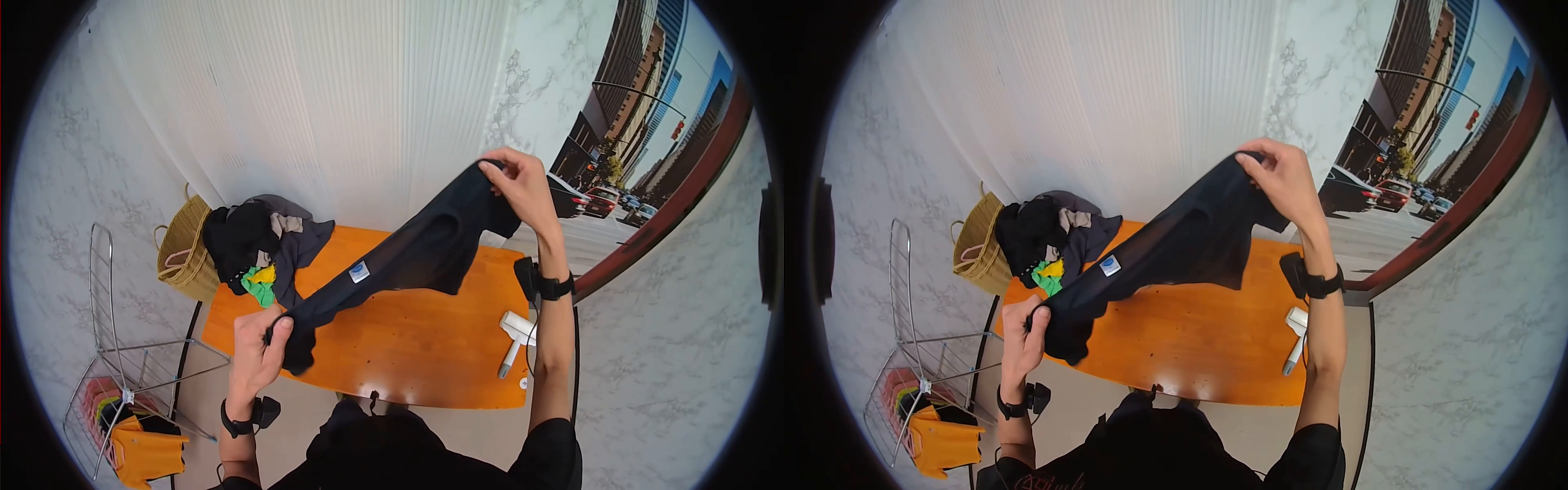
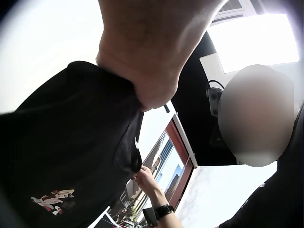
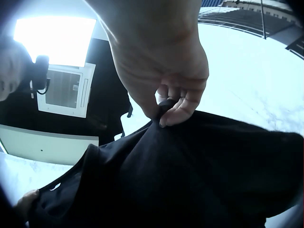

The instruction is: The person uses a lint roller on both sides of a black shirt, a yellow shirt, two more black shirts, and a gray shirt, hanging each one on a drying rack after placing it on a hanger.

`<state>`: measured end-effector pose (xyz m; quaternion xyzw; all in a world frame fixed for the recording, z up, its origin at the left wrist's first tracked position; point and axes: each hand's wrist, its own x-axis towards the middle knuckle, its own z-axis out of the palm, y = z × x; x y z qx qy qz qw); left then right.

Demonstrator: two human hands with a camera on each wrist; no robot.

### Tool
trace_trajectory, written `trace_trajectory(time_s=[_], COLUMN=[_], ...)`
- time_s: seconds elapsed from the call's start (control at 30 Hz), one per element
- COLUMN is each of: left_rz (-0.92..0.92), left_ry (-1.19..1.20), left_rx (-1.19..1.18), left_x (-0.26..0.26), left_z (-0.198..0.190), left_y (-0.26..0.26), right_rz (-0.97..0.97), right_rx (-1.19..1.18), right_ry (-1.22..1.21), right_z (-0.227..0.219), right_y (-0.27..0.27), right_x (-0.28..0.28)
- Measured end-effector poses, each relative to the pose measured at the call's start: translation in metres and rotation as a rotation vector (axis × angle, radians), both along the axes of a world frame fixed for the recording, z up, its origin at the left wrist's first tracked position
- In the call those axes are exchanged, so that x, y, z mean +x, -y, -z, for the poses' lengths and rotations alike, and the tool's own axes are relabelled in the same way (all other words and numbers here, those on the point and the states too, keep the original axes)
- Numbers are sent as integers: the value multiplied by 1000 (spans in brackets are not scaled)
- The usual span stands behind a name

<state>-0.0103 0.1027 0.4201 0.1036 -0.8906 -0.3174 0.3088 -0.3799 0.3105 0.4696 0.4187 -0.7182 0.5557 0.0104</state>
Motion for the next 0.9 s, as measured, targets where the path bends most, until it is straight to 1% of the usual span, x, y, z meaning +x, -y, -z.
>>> trace_trajectory(time_s=[0.07,0.1,0.17,0.2,0.23,0.3,0.33,0.37,0.4,0.47,0.5,0.53,0.57,0.6,0.63,0.67,0.7,0.73,0.77,0.83,0.87,0.9], left_rz=[-33,-33,-68,-74,-125,-233,-318,-383,-447,-501,-547,-556,-592,-626,-662,-664,-661,-650,-638,-743,-728,-681], left_ry=[-5,-4,25,29,20,39,58,38,19,0,-29,-17,41,101,113,134,177,218,236,685,693,564], left_rx=[72,74,386,388,506,730,828,867,906,961,1003,1022,964,908,936,949,792,640,658,505,510,256], left_x=[0,0,1,1,1,4,6,7,7,8,8,8,9,10,10,13,17,20,21,19,18,16], left_z=[4,12,40,57,77,111,141,167,192,236,259,280,302,326,350,381,414,434,431,399,393,388], left_y=[-1,3,16,23,30,41,52,61,70,86,93,102,111,119,125,135,145,147,146,146,141,131], right_rz=[4,3,-70,-112,-156,-239,-251,-264,-281,-311,-323,-335,-325,-316,-327,-295,-257,-251,-242,-128,-44,94], right_rx=[100,102,166,185,206,335,400,467,482,517,535,554,626,700,719,635,553,531,511,383,401,464], right_ry=[-171,-170,-443,-485,-525,-557,-575,-591,-595,-572,-546,-536,-481,-427,-415,-404,-395,-407,-421,-415,-402,-429], right_z=[-20,-24,-29,-25,-15,6,21,41,69,137,169,200,230,260,289,318,341,360,376,397,408,418], right_y=[23,40,82,107,134,190,221,252,288,353,379,401,418,426,427,423,415,399,376,318,287,256], right_x=[-1,-2,-3,-7,-11,-13,-12,-11,-12,-7,0,8,20,29,37,48,60,70,78,87,87,85])
